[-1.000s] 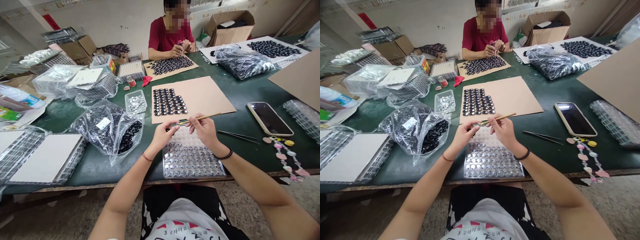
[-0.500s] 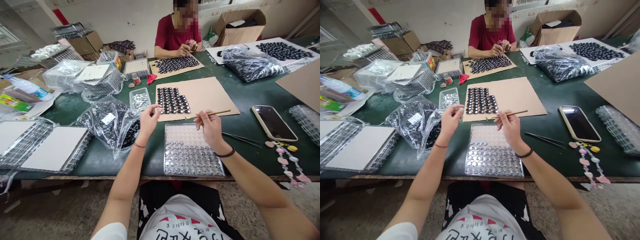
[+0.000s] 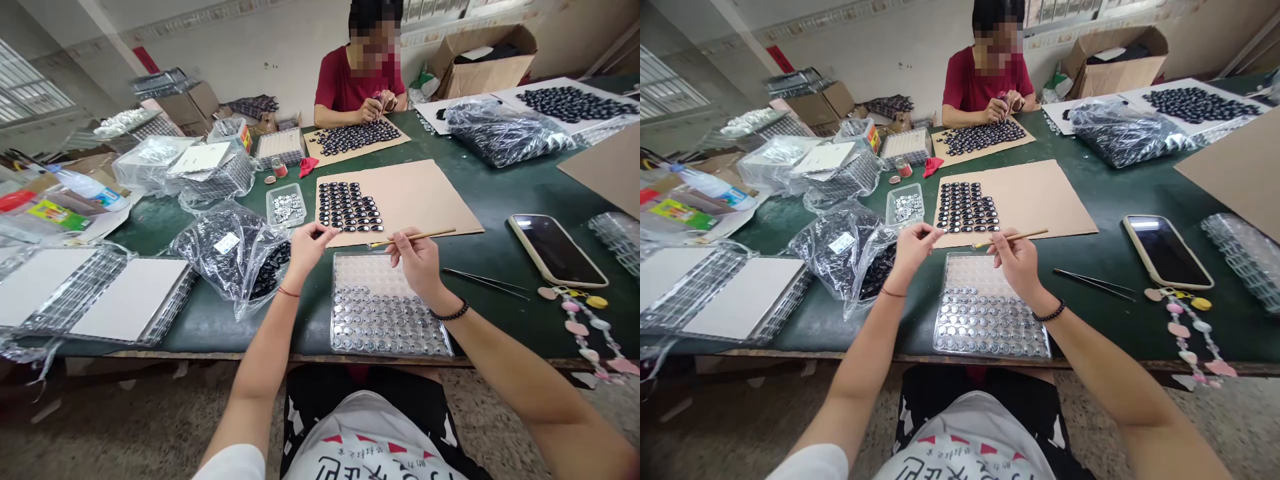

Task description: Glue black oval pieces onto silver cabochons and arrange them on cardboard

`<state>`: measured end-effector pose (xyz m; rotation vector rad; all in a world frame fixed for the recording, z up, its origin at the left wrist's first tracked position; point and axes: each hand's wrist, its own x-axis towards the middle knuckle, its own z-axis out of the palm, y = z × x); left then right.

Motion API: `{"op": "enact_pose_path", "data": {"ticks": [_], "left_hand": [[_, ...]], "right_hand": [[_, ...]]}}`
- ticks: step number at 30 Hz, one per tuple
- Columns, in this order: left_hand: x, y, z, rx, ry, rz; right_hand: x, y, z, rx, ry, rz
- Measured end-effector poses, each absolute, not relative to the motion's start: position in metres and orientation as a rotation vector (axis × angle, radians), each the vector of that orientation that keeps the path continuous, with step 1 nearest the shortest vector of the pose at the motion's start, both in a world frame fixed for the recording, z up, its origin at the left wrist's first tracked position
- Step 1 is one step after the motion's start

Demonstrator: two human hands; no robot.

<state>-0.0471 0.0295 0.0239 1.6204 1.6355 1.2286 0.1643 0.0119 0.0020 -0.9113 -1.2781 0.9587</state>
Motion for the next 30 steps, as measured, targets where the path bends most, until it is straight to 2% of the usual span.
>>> {"op": "enact_pose_path", "data": {"ticks": [6, 14, 30], "left_hand": [[-0.013, -0.001, 0.001, 1.793, 1.365, 0.914], [-0.011, 0.000, -0.006, 1.759, 1.304, 0.920], [-0.010, -0.005, -0.001, 1.790, 1.357, 0.944]], "right_hand": [[0.163, 0.002, 0.000, -0.908, -1.541, 0.717], [0.161, -0.001, 0.003, -0.720, -1.941, 0.357], [0.162, -0.003, 0.002, -0.779, -1.978, 0.354]]}}
